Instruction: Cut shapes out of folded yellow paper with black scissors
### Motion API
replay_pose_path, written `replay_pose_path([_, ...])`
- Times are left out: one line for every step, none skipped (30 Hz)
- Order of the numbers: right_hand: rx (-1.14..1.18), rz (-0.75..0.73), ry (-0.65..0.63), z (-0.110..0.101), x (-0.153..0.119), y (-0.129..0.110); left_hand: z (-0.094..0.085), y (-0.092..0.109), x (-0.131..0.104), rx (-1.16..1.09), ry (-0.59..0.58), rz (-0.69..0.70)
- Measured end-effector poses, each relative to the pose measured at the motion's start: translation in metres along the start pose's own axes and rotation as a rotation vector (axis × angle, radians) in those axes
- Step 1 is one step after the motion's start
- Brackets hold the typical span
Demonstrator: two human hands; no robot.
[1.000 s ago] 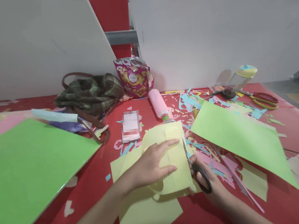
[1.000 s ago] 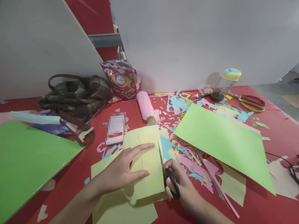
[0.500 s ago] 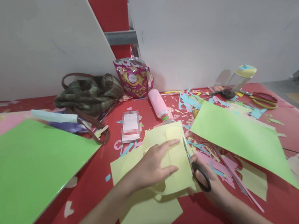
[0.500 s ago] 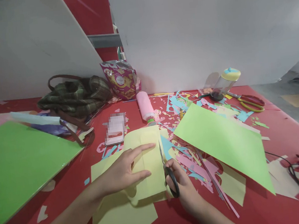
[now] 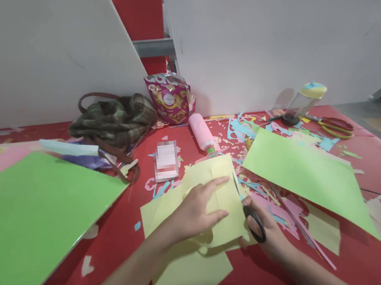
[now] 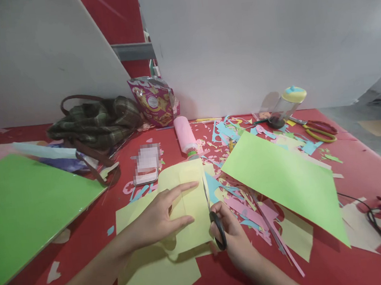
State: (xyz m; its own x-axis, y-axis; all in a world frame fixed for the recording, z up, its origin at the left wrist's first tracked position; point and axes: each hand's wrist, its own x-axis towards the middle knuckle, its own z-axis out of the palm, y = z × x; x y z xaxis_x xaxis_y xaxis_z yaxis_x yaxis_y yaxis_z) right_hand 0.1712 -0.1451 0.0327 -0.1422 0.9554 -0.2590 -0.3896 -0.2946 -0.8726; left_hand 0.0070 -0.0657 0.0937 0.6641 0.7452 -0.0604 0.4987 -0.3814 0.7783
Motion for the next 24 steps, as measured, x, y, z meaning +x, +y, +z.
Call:
replay_pose_path([-0.002,-0.001,0.004,-0.0002,0.0005,0.0006,-0.0002,0.0,0.0001,0.001,0.001,0.004])
replay_pose_path([-0.007,0.002,0.004,-0.0003,0.0009,0.0009,-0.0004,-0.0001,0.0002,0.003,0.002,0.005])
replay_pose_path([-0.012,0.003,0.004,-0.0003,0.0012,0.0008,-0.0007,-0.0001,0.0003,0.005,0.0,0.006])
replay_pose_path([-0.016,0.003,0.005,-0.0001,0.0013,0.0005,-0.001,-0.0001,0.0004,0.008,-0.002,0.006])
replay_pose_path([-0.024,0.002,0.01,-0.0001,0.0013,0.0001,-0.0013,-0.0001,0.0005,0.01,-0.005,0.005])
replay_pose_path([-0.031,0.0,0.015,-0.0001,0.0012,-0.0004,-0.0016,0.0,0.0006,0.013,-0.007,0.005])
replay_pose_path([-0.038,0.001,0.02,-0.0003,0.0011,-0.0008,-0.0018,0.0001,0.0007,0.015,-0.009,0.007])
replay_pose_path([-0.044,0.004,0.025,-0.0007,0.0009,-0.0009,-0.0019,0.0002,0.0006,0.016,-0.012,0.01])
replay_pose_path([-0.047,0.01,0.025,-0.0012,0.0008,-0.0009,-0.0019,0.0003,0.0006,0.017,-0.013,0.012])
replay_pose_path([-0.046,0.015,0.025,-0.0016,0.0007,-0.0006,-0.0019,0.0003,0.0005,0.018,-0.014,0.013])
replay_pose_path([-0.044,0.015,0.023,-0.002,0.0008,-0.0003,-0.0019,0.0003,0.0004,0.018,-0.014,0.013])
replay_pose_path([-0.044,0.012,0.022,-0.0022,0.0009,-0.0001,-0.0018,0.0003,0.0003,0.018,-0.014,0.012])
replay_pose_path([-0.046,0.006,0.024,-0.0021,0.0011,0.0,-0.0018,0.0001,0.0002,0.017,-0.014,0.01])
replay_pose_path([-0.05,0.001,0.023,-0.0019,0.0013,-0.0001,-0.0018,0.0,0.0002,0.017,-0.014,0.009])
replay_pose_path([-0.054,0.0,0.022,-0.0015,0.0015,-0.0004,-0.0019,-0.0003,0.0002,0.016,-0.015,0.008])
replay_pose_path([-0.06,0.004,0.025,-0.001,0.0017,-0.001,-0.002,-0.0005,0.0001,0.015,-0.017,0.007])
replay_pose_path([-0.066,0.009,0.031,-0.0005,0.0018,-0.0017,-0.0021,-0.0006,0.0002,0.013,-0.017,0.007])
replay_pose_path([-0.072,0.013,0.039,0.0,0.0019,-0.0025,-0.0023,-0.0007,0.0001,0.01,-0.017,0.006])
replay_pose_path([-0.078,0.014,0.048,0.0005,0.0019,-0.0034,-0.0025,-0.0007,0.0001,0.008,-0.016,0.005])
replay_pose_path([-0.083,0.012,0.052,0.0011,0.0019,-0.0043,-0.0026,-0.0005,0.0001,0.007,-0.015,0.005])
replay_pose_path([-0.083,0.005,0.057,0.0017,0.0019,-0.0052,-0.0027,-0.0003,0.0,0.007,-0.012,0.006])
replay_pose_path([-0.081,-0.001,0.055,0.0023,0.0019,-0.006,-0.0028,0.0,0.0,0.009,-0.012,0.008])
replay_pose_path([-0.074,-0.008,0.051,0.0029,0.0019,-0.0067,-0.0027,0.0002,-0.0001,0.011,-0.012,0.008])
replay_pose_path([-0.07,-0.015,0.049,0.0036,0.0019,-0.0073,-0.0026,0.0004,-0.0001,0.014,-0.012,0.009])
